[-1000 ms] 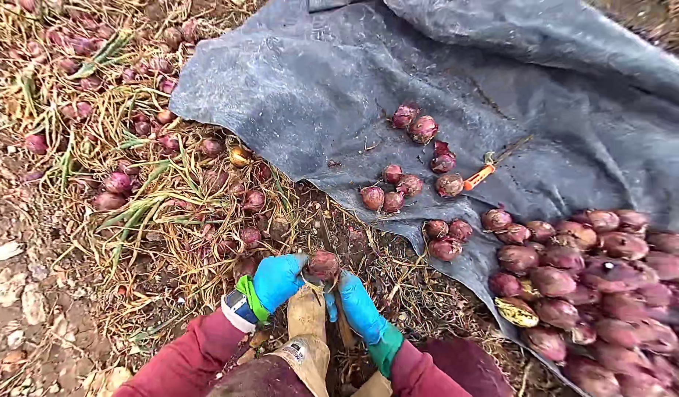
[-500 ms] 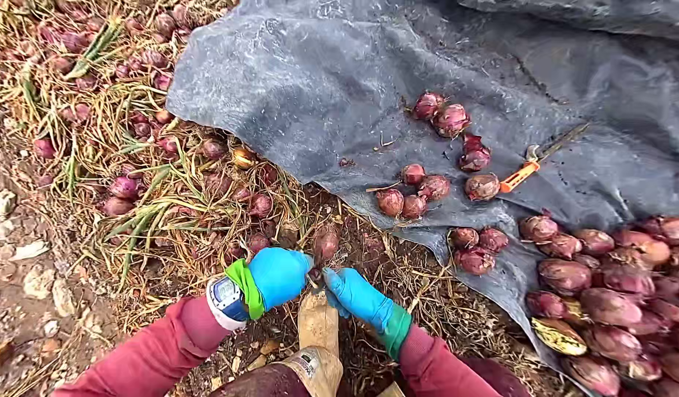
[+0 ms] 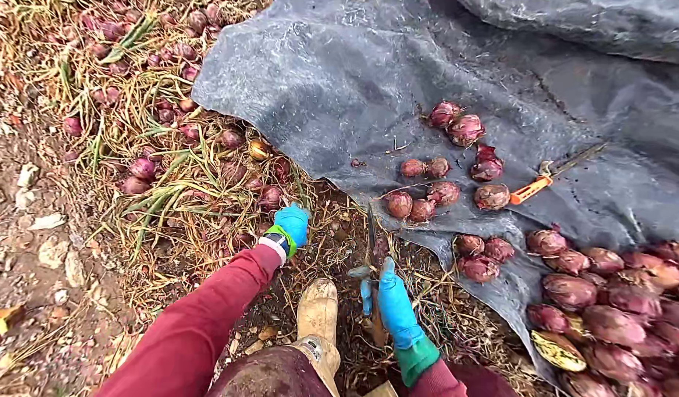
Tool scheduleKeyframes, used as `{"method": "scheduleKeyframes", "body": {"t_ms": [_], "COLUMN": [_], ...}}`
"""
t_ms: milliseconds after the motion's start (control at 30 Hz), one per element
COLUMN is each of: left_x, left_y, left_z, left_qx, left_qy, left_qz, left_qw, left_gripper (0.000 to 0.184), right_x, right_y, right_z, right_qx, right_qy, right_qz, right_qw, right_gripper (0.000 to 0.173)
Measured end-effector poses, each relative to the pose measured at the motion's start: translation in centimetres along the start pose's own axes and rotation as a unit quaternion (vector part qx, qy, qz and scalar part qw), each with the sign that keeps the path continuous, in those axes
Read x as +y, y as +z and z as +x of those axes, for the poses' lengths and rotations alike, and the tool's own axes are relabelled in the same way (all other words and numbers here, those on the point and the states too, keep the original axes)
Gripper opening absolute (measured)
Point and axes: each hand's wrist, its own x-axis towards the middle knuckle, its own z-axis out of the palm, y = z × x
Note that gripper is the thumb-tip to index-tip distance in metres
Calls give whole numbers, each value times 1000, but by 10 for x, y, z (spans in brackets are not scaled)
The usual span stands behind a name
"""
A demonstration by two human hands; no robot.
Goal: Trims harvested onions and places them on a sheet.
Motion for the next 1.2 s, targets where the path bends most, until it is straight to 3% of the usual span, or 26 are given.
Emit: {"method": "scheduleKeyframes", "body": {"t_ms": [100, 200, 267, 333, 367, 400, 433, 467, 533, 567, 633, 700, 733, 833, 933, 1000, 1067, 1133, 1200], "left_x": [-18, -64, -128, -217, -261, -291, -299, -280, -206, -168, -105, -70, -68, -91, -99, -83, -60, -38, -29], "left_y": [-10, -63, -106, -128, -128, -121, -112, -101, -53, -18, 54, 108, 119, 88, 38, 6, -24, -44, -59], "left_z": [-7, -48, -101, -156, -180, -205, -226, -240, -243, -233, -197, -165, -152, -149, -158, -168, -171, -169, -161], "left_qx": [25, 137, 295, 484, 542, 553, 544, 531, 458, 378, 203, 102, 66, -9, 17, 33, 3, -53, -97], "left_qy": [-9, -97, -180, -292, -355, -407, -425, -404, -288, -240, -193, -182, -193, -184, -122, -52, 36, 114, 147], "left_qz": [-112, -295, -361, -349, -319, -287, -270, -278, -328, -349, -311, -264, -256, -263, -228, -223, -192, -142, -117], "left_qw": [993, 941, 866, 748, 691, 668, 671, 691, 774, 823, 908, 942, 945, 947, 966, 973, 981, 982, 977], "left_gripper": [71, 78, 80, 87, 98, 112, 117, 108, 70, 61, 71, 87, 85, 55, 40, 42, 53, 60, 59], "right_x": [28, 38, 35, 25, 21, 18, 17, 17, 20, 24, 31, 37, 40, 47, 52, 53, 35, 3, -24], "right_y": [9, 13, 9, 4, 1, 0, 0, 2, 7, 10, 18, 24, 26, 31, 40, 53, 65, 71, 68], "right_z": [-8, -13, -16, -13, -12, -14, -18, -20, -23, -28, -35, -45, -51, -63, -46, -34, -18, -3, 10], "right_qx": [10, 13, 14, 20, 28, 37, 43, 46, 45, 38, 21, -3, -16, -56, -109, -163, -200, -186, -154], "right_qy": [41, 64, 61, 49, 44, 42, 42, 40, 37, 40, 54, 63, 67, 86, 133, 132, 59, -14, -57], "right_qz": [59, 49, 34, 31, 31, 31, 39, 49, 52, 47, 37, 27, 24, 37, 78, 92, 89, 79, 44], "right_qw": [997, 997, 997, 998, 998, 998, 997, 997, 997, 997, 998, 998, 997, 994, 982, 974, 974, 979, 985], "right_gripper": [99, 100, 101, 102, 102, 100, 98, 97, 97, 97, 96, 95, 96, 102, 104, 100, 94, 86, 88]}}
